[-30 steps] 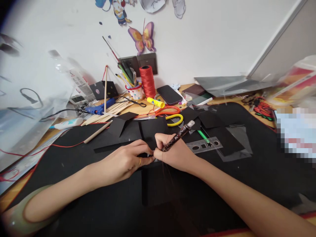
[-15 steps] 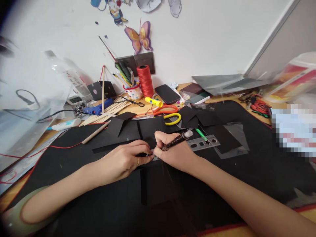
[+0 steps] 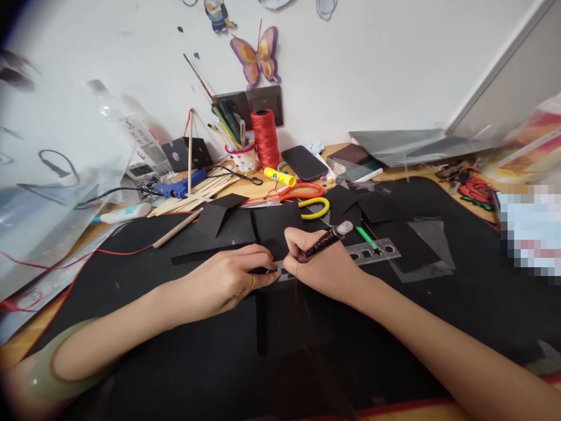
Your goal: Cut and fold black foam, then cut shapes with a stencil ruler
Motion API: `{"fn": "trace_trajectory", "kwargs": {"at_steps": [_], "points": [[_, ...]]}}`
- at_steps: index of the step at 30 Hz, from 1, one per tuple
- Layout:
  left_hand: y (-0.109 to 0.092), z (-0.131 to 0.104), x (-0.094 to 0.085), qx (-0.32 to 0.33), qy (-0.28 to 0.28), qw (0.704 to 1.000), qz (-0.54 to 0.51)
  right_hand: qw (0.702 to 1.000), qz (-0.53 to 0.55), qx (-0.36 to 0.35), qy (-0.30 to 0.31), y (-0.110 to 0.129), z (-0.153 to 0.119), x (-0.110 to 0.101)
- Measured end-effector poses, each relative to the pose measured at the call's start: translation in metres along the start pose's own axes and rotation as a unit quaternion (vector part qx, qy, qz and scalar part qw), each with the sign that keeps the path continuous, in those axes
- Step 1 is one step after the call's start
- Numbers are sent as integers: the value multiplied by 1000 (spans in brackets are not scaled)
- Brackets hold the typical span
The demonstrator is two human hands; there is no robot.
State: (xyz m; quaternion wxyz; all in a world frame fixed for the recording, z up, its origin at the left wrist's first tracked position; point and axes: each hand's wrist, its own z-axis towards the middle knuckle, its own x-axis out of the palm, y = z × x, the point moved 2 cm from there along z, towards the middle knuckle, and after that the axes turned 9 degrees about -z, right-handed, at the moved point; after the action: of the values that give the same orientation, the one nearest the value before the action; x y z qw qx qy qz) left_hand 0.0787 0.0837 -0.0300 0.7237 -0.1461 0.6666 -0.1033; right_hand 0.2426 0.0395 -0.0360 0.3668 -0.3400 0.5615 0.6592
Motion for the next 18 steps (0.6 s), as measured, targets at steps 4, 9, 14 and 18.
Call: {"fn": "trace_trajectory", "kwargs": {"at_steps": [4,9,14,18], "points": [[0,0,1,-2,3,1000,6,1000,16,0,19,0,0,1],[0,0,1,0,2,1000,8,998,44,2,36,-2,1,1],[0,0,-1,7,-3,1000,8,997,71,-7,43,0,2,6],[-1,1,-2,11,-8,1000,11,994,96,-21,48,5,4,11]]}}
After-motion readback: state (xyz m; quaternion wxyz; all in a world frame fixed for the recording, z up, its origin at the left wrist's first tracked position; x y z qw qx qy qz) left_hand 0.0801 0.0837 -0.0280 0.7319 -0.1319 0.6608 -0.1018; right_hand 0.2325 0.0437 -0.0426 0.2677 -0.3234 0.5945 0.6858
